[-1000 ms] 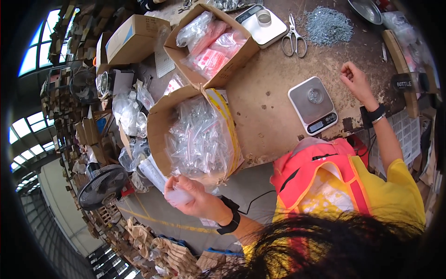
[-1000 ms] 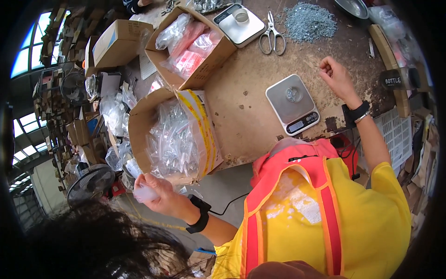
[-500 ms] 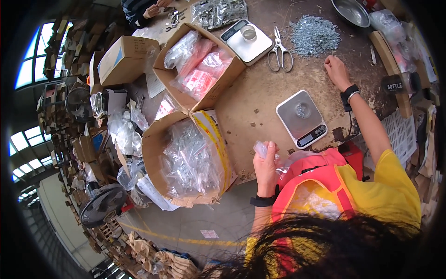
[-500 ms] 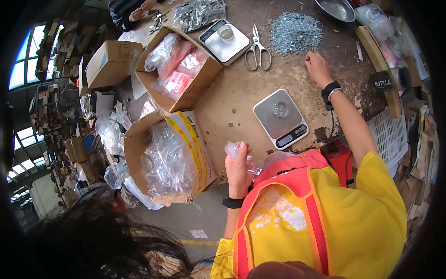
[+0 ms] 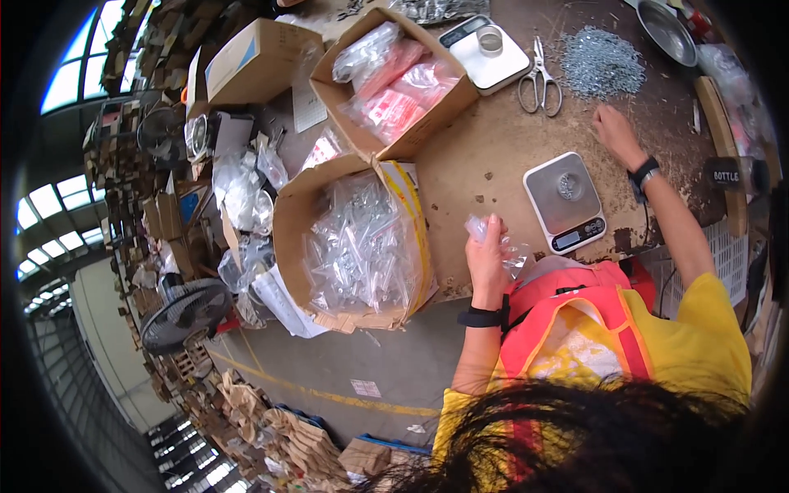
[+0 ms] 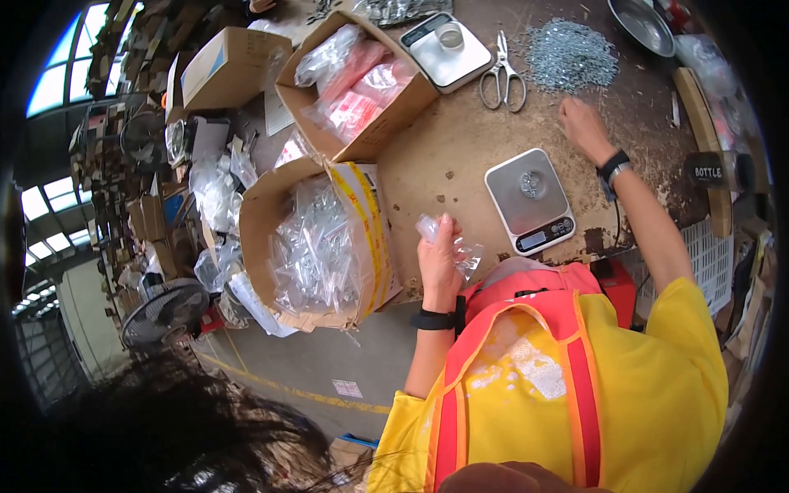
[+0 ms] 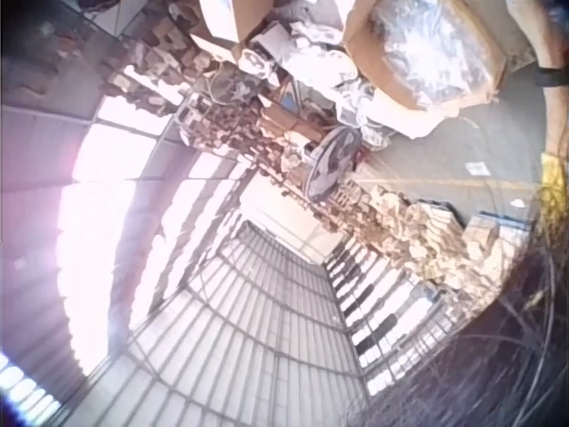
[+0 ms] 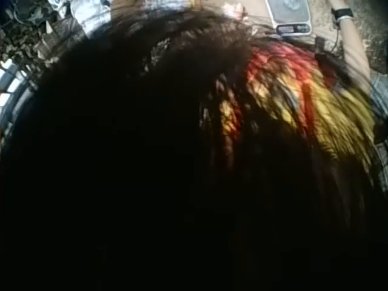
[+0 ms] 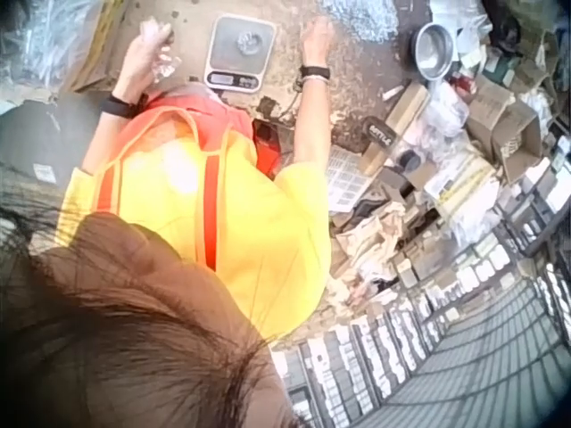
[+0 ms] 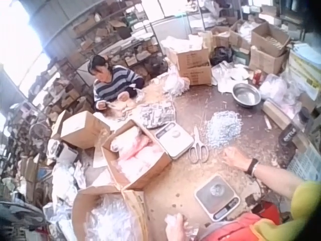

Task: Weigh small metal components on a digital scale and place them into individual small plastic bags.

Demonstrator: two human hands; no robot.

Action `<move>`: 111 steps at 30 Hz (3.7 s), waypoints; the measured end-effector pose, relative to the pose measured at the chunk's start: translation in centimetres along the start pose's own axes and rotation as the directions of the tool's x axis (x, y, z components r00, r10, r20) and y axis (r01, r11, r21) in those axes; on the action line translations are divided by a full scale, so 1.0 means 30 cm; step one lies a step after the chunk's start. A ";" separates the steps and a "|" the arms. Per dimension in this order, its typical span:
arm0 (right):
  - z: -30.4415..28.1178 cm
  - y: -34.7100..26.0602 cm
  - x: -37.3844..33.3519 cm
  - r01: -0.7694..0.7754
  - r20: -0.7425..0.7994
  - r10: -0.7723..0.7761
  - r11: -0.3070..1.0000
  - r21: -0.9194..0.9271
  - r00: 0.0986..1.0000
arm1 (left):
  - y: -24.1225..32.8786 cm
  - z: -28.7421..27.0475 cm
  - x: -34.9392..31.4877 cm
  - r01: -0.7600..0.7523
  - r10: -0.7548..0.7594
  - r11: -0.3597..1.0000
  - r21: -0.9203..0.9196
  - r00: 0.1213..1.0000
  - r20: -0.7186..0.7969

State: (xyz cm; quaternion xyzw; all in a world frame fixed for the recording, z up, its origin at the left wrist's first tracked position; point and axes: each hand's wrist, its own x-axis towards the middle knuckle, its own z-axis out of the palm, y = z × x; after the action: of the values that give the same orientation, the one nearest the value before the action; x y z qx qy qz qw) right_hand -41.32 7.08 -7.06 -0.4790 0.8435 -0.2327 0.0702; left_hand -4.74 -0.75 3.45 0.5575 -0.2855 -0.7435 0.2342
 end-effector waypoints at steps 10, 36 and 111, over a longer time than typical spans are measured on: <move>-0.179 -0.488 -0.264 0.135 0.075 -0.175 0.915 0.379 0.982 | -0.056 0.015 0.035 -0.076 0.080 0.995 -0.060 0.994 0.071; -0.214 -0.645 -0.310 0.073 0.069 -0.133 0.828 0.556 0.989 | -0.017 -0.016 -0.107 -0.482 0.437 0.796 0.367 0.876 0.204; -0.178 -0.456 -0.106 -0.147 0.446 0.025 0.959 0.242 0.895 | -0.201 -0.129 0.114 -0.598 0.512 0.663 0.451 0.801 0.310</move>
State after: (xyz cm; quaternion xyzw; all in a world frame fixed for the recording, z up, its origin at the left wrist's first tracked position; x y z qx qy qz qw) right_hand -30.84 5.57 3.59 -0.4671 0.7868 -0.2277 0.3330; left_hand -2.12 0.72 -3.89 0.4254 -0.6522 -0.5691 0.2642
